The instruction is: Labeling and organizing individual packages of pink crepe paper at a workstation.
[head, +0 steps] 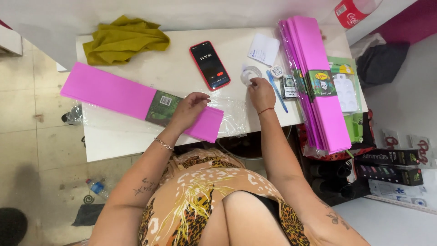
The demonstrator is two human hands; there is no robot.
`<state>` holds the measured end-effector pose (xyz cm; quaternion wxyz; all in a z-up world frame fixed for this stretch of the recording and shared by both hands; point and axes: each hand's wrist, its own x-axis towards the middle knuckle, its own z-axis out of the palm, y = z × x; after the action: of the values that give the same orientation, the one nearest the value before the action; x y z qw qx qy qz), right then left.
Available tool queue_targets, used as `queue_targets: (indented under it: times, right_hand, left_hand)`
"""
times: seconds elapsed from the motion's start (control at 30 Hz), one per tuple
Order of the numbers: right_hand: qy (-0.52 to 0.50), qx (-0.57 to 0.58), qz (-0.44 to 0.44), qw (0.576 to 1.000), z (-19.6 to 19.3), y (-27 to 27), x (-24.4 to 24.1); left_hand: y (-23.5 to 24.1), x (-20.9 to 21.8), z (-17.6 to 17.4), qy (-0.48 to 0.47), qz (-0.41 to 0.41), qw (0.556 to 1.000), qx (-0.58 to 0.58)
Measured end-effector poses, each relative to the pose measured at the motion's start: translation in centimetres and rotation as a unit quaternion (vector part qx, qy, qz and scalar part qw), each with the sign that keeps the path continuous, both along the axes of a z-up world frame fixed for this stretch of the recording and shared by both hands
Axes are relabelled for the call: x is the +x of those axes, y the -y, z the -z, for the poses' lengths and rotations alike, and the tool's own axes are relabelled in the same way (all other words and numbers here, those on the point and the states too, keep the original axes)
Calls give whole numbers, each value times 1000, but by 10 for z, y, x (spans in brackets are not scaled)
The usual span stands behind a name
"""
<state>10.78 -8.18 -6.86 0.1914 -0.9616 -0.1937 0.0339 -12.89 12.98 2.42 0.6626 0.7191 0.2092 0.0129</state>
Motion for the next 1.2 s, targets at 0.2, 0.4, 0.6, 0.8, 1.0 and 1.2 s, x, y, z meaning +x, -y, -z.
queue_targets:
  times: [0.2,0.4,0.6,0.8,1.0,1.2]
  right_hand:
    - [-218,309,47,925,-37,7,-45]
    - [-279,438,58,853,-77,15,-64]
    - [-224,502,72,832,-76,25,-62]
    - [101,261,-113,953,-84,35,-62]
    - [134,221,-143,955,-56,49,-41]
    - [146,130,-211,958,-68,57,-31]
  left_hand:
    - [10,24,-18,-21,73,997,20]
    - [36,60,0,31,114,993,-12]
    - [58,88,7,6,144,988,59]
    - [66,112,30,16,95,995,20]
    - [68,119,26,32,96,994,34]
    - [76,121,25,51,107,987,108]
